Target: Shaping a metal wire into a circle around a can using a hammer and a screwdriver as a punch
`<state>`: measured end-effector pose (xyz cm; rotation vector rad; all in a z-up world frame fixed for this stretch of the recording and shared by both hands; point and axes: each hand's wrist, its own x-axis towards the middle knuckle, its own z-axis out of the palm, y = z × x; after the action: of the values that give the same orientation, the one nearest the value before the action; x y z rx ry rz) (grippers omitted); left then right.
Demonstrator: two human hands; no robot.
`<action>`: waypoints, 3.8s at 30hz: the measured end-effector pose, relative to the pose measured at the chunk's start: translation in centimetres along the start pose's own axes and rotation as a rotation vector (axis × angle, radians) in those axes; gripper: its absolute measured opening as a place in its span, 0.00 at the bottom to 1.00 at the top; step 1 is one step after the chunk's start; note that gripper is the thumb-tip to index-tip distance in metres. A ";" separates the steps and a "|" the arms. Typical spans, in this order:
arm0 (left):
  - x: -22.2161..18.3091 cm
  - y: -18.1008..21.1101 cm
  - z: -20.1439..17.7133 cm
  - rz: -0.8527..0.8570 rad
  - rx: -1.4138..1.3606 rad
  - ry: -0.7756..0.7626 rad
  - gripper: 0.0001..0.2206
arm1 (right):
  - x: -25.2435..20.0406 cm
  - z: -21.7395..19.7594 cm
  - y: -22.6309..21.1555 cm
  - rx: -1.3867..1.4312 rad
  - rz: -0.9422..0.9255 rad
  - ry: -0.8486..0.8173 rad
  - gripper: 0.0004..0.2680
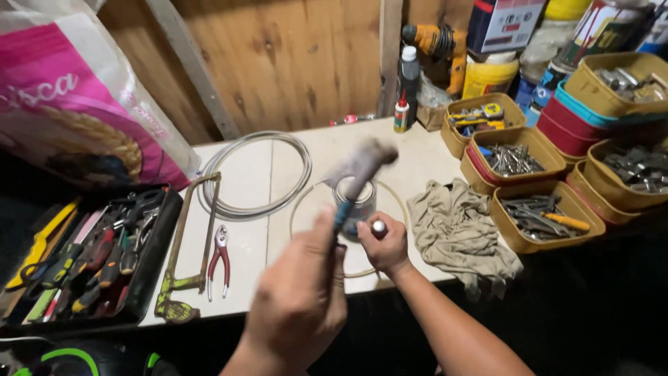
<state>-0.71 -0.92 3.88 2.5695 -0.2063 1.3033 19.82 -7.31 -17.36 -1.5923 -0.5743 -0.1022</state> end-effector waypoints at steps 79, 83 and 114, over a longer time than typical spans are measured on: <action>-15.4 -12.3 17.6 -0.660 0.203 -0.886 0.31 | 0.1 -5.9 -0.4 0.632 0.019 0.092 0.15; -15.3 -12.3 17.5 -0.672 0.194 -0.904 0.32 | -0.1 -5.7 -0.5 0.644 0.021 0.084 0.15; -24.9 -18.6 8.8 -0.929 0.482 -0.733 0.14 | 0.4 -2.2 -1.1 0.246 -0.040 -0.037 0.11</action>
<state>-4.13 14.72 -24.17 2.7656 1.1516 0.0556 20.34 -9.25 -15.96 -1.3461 -0.6233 -0.0299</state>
